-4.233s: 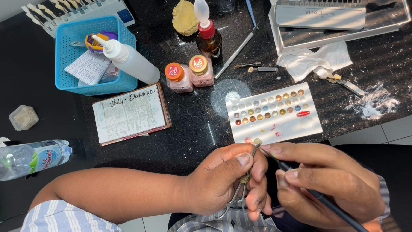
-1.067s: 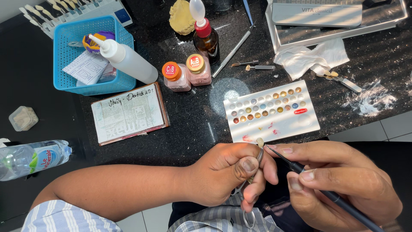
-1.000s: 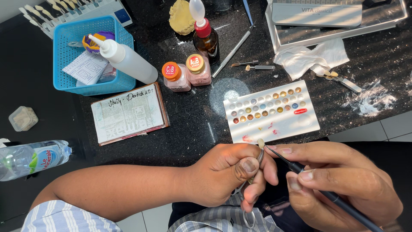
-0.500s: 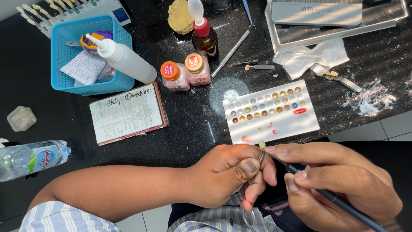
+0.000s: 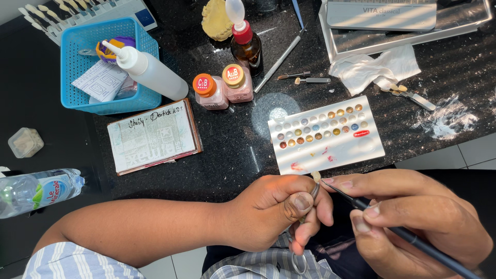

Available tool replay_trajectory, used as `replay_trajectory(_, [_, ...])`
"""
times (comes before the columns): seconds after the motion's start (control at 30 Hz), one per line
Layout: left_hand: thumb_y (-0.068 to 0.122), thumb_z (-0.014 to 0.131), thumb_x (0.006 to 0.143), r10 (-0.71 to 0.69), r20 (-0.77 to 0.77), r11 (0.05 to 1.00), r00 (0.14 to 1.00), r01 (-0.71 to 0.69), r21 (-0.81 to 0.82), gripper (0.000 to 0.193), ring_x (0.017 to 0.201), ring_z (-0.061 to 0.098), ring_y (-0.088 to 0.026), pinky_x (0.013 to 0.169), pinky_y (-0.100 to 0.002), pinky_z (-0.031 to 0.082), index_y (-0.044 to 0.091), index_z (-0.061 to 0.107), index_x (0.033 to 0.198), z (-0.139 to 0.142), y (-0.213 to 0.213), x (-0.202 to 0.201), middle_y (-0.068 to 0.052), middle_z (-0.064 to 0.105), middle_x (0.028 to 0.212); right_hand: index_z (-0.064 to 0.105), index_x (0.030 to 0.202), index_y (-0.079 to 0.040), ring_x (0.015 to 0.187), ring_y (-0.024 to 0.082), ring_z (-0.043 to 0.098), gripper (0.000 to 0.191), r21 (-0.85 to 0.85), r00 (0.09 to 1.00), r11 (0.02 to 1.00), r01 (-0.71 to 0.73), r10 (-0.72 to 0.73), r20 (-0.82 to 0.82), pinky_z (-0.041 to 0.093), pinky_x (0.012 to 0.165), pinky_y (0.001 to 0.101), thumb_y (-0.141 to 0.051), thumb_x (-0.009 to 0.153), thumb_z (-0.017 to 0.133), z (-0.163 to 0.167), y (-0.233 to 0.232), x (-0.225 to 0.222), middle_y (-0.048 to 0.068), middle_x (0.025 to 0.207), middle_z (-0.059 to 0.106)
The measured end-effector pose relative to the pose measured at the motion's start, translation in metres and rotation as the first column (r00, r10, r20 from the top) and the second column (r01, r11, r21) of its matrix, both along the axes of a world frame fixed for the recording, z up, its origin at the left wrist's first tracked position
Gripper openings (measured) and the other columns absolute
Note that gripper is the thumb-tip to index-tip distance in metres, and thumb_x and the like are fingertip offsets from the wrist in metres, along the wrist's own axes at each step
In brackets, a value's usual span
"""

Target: The person holds a small tooth-shaped object with tweezers and applies color from a palette using a fine brush. They repeatedly dip the brush into the palette and carefully paint the object's surface, occasionally rotating it to access different sides.

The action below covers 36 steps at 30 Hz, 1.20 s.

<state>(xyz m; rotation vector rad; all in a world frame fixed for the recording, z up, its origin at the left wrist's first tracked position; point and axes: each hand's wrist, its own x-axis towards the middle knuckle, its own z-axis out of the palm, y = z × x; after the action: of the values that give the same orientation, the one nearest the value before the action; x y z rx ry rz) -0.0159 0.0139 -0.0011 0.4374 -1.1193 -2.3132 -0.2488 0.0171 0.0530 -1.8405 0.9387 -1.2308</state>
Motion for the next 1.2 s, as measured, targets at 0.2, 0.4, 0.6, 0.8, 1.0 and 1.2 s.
replay_trajectory(0.2, [0.042,0.04,0.121,-0.023,-0.119,0.991,0.993,0.039,0.128,0.049,0.064,0.059,-0.012,0.066,-0.024,0.052,-0.004,0.054,0.113,-0.006,0.002,0.003,-0.006,0.056,0.075,0.055,0.101,-0.008,0.102,0.03,0.079,0.016,-0.024,0.999,1.0,0.004,-0.006,-0.046,0.07,0.085,0.0376,-0.006,0.092,0.068,-0.001,0.0,0.001,0.023,0.108,0.071])
replay_trajectory(0.4, [0.044,0.044,0.121,-0.059,-0.243,0.97,0.968,0.112,0.214,0.048,0.06,0.054,-0.011,0.061,-0.022,0.049,-0.002,0.054,0.109,-0.011,0.006,0.002,-0.005,0.053,0.072,0.055,0.105,-0.008,0.105,0.027,0.08,0.016,0.011,0.998,0.999,-0.033,0.033,0.052,0.072,0.088,0.0353,-0.009,0.096,0.068,-0.003,0.003,-0.003,0.022,0.111,0.071])
replay_trajectory(0.6, [0.044,0.044,0.12,-0.059,-0.245,0.969,0.968,0.115,0.221,0.048,0.059,0.052,-0.01,0.06,-0.022,0.048,-0.002,0.053,0.109,-0.012,0.005,0.005,-0.004,0.05,0.07,0.057,0.101,-0.009,0.102,0.028,0.079,0.015,0.028,0.999,0.999,-0.043,0.043,0.007,0.071,0.082,0.033,-0.009,0.092,0.069,-0.004,0.005,-0.006,0.024,0.11,0.071])
replay_trajectory(0.8, [0.046,0.044,0.119,-0.079,-0.247,0.968,0.966,0.133,0.21,0.049,0.059,0.051,-0.01,0.06,-0.021,0.047,-0.001,0.052,0.108,-0.013,0.004,0.005,-0.003,0.049,0.071,0.057,0.102,-0.008,0.102,0.025,0.081,0.016,0.018,0.999,0.999,-0.04,0.039,0.035,0.071,0.077,0.0285,-0.007,0.093,0.07,-0.007,0.004,-0.007,0.024,0.112,0.072])
replay_trajectory(1.0, [0.045,0.041,0.121,-0.089,-0.178,0.975,0.98,0.122,0.185,0.049,0.06,0.05,-0.007,0.06,-0.021,0.048,-0.002,0.053,0.107,-0.006,0.002,0.003,-0.003,0.051,0.072,0.058,0.103,-0.009,0.098,0.021,0.081,0.017,0.016,0.998,0.999,-0.046,0.045,0.042,0.07,0.077,0.0251,-0.009,0.092,0.071,-0.023,0.011,-0.021,0.023,0.113,0.072])
replay_trajectory(1.2, [0.038,0.035,0.12,0.029,0.155,0.975,0.987,0.006,-0.221,0.048,0.063,0.058,-0.007,0.067,-0.022,0.053,-0.002,0.058,0.112,0.015,0.001,0.001,-0.003,0.058,0.073,0.052,0.108,-0.011,0.101,0.022,0.08,0.027,0.054,0.996,0.995,-0.08,0.082,-0.026,0.07,0.078,0.0243,-0.005,0.089,0.07,-0.006,0.007,-0.022,0.023,0.12,0.068])
